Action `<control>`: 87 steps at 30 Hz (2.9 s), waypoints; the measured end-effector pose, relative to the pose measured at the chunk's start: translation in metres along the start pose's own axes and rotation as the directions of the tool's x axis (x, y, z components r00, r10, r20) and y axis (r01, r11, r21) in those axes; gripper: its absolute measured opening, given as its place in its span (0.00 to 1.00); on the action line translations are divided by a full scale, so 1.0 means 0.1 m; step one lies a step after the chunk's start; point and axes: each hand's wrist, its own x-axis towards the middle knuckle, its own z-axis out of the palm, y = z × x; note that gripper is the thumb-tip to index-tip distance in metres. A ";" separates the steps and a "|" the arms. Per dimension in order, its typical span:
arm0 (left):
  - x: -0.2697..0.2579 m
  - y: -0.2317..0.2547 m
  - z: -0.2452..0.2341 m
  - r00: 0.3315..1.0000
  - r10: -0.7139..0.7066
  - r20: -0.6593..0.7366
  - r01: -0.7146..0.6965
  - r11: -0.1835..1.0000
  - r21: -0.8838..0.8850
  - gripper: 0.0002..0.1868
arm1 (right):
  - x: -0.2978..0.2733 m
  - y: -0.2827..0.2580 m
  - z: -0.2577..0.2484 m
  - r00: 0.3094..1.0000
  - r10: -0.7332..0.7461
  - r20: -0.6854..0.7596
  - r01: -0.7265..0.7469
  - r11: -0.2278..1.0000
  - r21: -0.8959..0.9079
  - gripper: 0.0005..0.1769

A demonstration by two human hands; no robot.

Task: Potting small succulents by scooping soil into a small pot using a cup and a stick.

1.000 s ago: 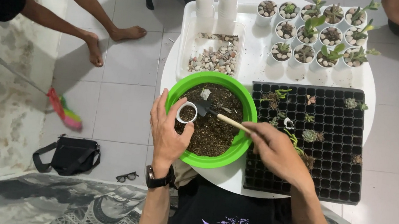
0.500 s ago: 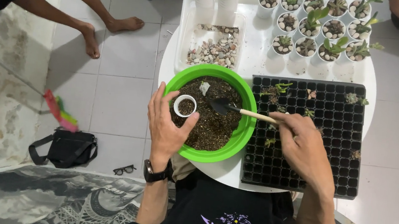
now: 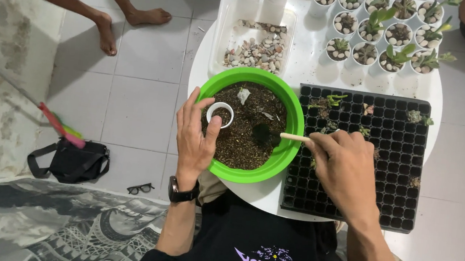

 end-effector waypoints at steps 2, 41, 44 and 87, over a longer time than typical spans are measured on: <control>0.00 -0.01 0.00 1.000 -0.001 -0.003 0.001 1.000 0.002 0.36 | 0.00 -0.03 0.04 1.000 0.002 -0.025 -0.003 1.000 -0.006 0.10; 0.01 0.06 -0.03 0.997 -0.070 0.024 0.063 0.975 0.211 0.44 | 0.20 -0.35 -0.13 0.992 0.108 -0.062 -0.081 0.939 0.334 0.09; 0.01 0.13 -0.02 0.994 -0.106 -0.018 0.107 0.968 0.227 0.41 | 0.24 -0.42 -0.01 0.987 0.008 -0.161 0.032 0.970 0.242 0.07; 0.00 -0.07 -0.03 1.000 -0.016 0.003 0.015 0.993 0.113 0.32 | 0.06 -0.35 0.13 0.961 0.203 0.187 -0.270 0.835 0.480 0.14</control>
